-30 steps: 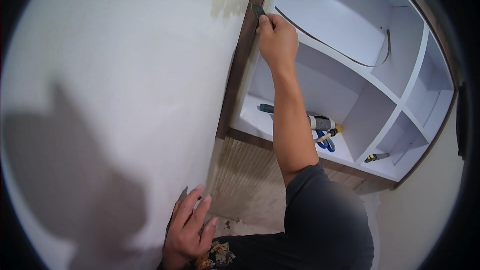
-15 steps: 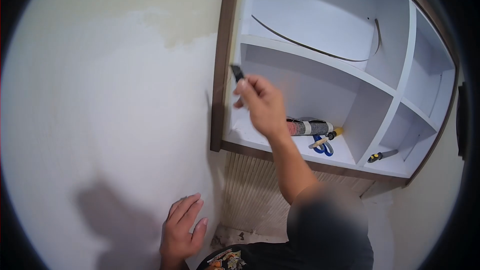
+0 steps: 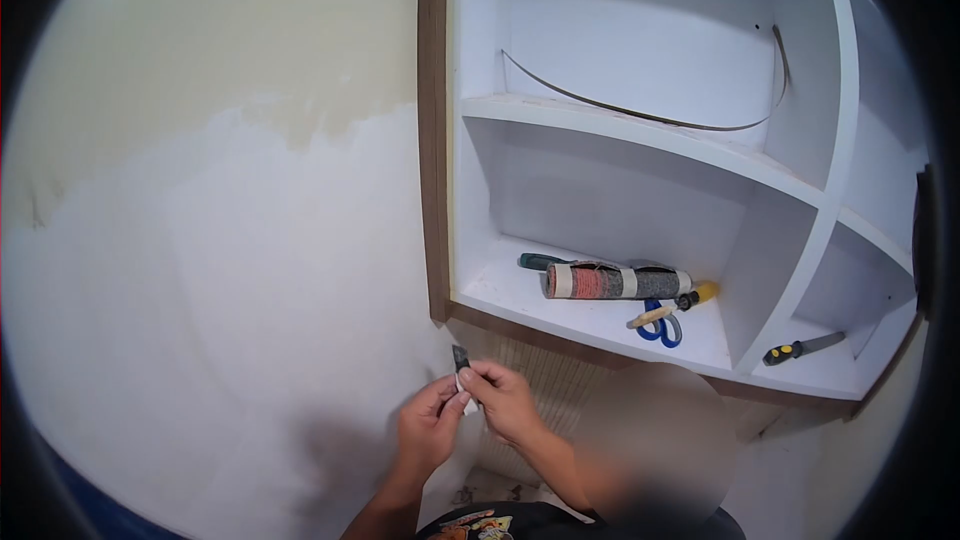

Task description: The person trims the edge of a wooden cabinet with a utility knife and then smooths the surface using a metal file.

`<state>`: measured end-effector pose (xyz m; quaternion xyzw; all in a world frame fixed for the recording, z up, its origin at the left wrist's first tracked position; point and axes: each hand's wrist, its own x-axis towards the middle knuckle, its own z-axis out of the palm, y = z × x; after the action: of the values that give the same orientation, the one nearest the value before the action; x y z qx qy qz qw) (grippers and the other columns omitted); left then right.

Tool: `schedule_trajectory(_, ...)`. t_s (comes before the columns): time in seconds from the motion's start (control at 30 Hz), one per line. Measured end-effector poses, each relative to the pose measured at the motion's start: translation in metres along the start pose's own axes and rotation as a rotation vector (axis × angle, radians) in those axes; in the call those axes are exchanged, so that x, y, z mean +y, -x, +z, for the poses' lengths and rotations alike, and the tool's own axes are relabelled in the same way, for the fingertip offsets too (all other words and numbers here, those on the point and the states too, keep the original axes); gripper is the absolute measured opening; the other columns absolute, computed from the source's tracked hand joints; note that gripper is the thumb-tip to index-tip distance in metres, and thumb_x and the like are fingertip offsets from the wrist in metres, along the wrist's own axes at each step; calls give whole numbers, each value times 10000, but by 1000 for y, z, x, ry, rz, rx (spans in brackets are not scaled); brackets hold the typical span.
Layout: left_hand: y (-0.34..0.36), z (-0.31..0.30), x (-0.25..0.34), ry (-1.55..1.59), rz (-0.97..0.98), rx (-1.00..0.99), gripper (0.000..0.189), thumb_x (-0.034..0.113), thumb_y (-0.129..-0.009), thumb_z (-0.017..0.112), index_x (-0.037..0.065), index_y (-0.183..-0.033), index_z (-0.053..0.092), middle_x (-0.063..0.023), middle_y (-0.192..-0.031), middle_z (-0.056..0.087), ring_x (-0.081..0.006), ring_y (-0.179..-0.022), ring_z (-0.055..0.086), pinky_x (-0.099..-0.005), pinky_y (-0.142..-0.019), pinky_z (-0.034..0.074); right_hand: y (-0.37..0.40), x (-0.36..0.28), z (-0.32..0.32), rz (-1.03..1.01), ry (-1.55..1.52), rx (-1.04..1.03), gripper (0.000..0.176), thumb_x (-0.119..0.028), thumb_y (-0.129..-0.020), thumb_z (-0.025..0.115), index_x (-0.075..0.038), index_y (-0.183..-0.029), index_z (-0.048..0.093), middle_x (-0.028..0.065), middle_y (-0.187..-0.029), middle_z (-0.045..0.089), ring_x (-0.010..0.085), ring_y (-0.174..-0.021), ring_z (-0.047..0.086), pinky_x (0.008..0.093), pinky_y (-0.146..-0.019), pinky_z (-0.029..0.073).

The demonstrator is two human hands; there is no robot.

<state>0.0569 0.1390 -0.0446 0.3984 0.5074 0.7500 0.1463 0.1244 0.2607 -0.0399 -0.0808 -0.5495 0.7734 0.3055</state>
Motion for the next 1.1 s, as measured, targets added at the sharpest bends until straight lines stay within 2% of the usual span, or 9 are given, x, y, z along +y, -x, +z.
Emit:
schedule_trajectory(0.23, 23, 2, -8, -318, -241, -128, 225, 88, -994, 683, -3, -1199, 699, -19, -983, 737, -58, -864, 630, -229, -779, 513, 13, -13, -51, 178, 401, -173, 200, -212, -972, 743, -16, -929, 742, -39, -802, 645, 40, -722, 531, 210, -649, 417)
schedule_trajectory(0.43, 38, 8, -1, -429, -519, -224, 214, 107, -981, 709, 1, -1167, 717, -19, -954, 740, -79, -879, 647, -247, -812, 523, 24, -10, -79, 280, 386, -157, 252, -268, -943, 778, -16, -954, 770, -41, -765, 633, 42, -686, 511, 213, -618, 402)
schedule_trajectory(0.63, 50, 10, -2, -568, -581, -393, 228, 124, -972, 711, 12, -1171, 712, -38, -941, 741, -104, -867, 652, -279, -812, 527, 31, 9, -113, 295, 300, -10, 264, -263, -953, 758, 0, -932, 764, -15, -753, 647, 50, -676, 522, 214, -607, 405)
schedule_trajectory(0.73, 55, 12, 5, -583, -505, -369, 185, 104, -970, 712, 21, -1135, 711, -29, -929, 737, -86, -844, 648, -265, -780, 526, 28, 15, -144, 327, 446, 28, 268, -259, -958, 745, 7, -986, 747, 2, -801, 662, 77, -711, 559, 248, -640, 453)
schedule_trajectory(0.83, 46, 19, 11, -371, -434, -173, 138, 76, -972, 704, 27, -1101, 702, -27, -944, 735, -73, -824, 648, -250, -761, 531, 38, 13, -155, -136, 1174, -104, 434, -303, -937, 752, 19, -1219, 682, 128, -1042, 717, 190, -946, 679, 296, -787, 537)
schedule_trajectory(0.87, 38, 16, 6, -299, -411, -160, 185, 21, -1002, 649, 11, -1186, 664, -40, -996, 734, -94, -902, 676, -255, -795, 545, 40, 8, -153, -144, 1062, -131, 446, -289, -939, 749, 14, -1254, 659, 144, -1089, 708, 205, -997, 676, 304, -818, 538)
schedule_trajectory(0.93, 18, 19, 2, -154, -272, -85, 198, 35, -999, 658, -22, -1189, 656, -50, -1022, 731, -112, -901, 681, -268, -784, 556, 38, -30, -122, -150, 838, -176, 482, -263, -942, 742, 3, -1322, 612, 175, -1184, 690, 237, -1098, 671, 322, -881, 539)
schedule_trajectory(1.0, -8, 31, 12, -86, -99, -94, 228, 50, -1006, 650, -47, -1212, 644, -71, -1041, 726, -125, -899, 684, -277, -778, 563, 22, -67, -87, -310, 680, -150, 428, -176, -942, 758, 3, -1310, 629, 60, -1100, 687, 143, -995, 646, 301, -863, 528)
schedule_trajectory(1.1, -50, 53, 38, -18, 63, -93, 250, 47, -1012, 625, -62, -1236, 632, -97, -1054, 723, -135, -912, 690, -279, -798, 569, -13, -105, -51, -451, 548, -175, 315, -137, -984, 705, 24, -1249, 651, 49, -1047, 691, 108, -947, 624, 276, -856, 518)
